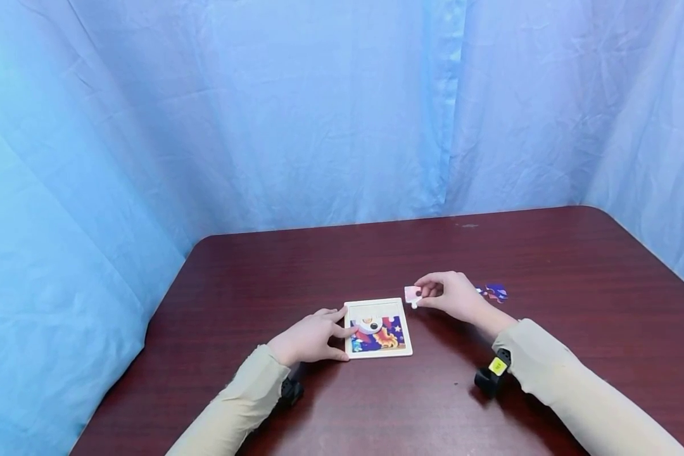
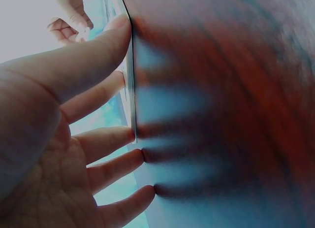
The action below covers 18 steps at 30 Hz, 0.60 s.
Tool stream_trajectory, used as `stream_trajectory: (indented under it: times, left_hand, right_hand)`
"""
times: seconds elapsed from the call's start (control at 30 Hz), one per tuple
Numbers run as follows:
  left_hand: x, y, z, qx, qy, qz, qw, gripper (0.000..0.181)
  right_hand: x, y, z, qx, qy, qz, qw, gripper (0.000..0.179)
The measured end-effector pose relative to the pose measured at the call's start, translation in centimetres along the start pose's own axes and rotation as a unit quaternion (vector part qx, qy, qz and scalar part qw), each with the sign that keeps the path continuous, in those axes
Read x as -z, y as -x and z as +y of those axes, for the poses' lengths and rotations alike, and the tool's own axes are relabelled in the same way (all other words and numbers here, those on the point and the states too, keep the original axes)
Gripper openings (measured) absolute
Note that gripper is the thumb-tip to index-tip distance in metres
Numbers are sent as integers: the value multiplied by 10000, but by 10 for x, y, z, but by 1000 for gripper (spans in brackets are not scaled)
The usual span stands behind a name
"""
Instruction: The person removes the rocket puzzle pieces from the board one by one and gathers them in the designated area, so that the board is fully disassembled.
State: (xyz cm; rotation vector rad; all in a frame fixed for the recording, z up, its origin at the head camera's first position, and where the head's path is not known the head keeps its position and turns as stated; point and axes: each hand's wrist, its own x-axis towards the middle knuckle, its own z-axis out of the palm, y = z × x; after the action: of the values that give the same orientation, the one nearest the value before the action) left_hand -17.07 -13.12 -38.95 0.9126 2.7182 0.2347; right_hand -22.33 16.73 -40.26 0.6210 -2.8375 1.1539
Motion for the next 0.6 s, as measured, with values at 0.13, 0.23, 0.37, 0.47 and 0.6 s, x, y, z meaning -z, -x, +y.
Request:
stream_trajectory:
  times: [0.13,0.23,0.37,0.47,0.6]
  left_hand:
    - [0,0,0,14,3,-14,10000,53]
    - [0,0,1,-2,-23,-34,10000,53]
    - [0,0,0,-24,-53,-30,10000,53]
    - [-1,0,-1,-23,-56,-16,10000,53]
    - [-1,0,-1,0,-26,-14,10000,52]
  right_hand:
    - [7,3,6,105,91,40,9999,25]
    - [13,5,11,98,189,35,9998,25]
    - [22,6,19,4,406,50,9992,26]
    - [28,7,25,-13,583,22,9983,26]
    - [34,8,34,61,784,-24,9969,25]
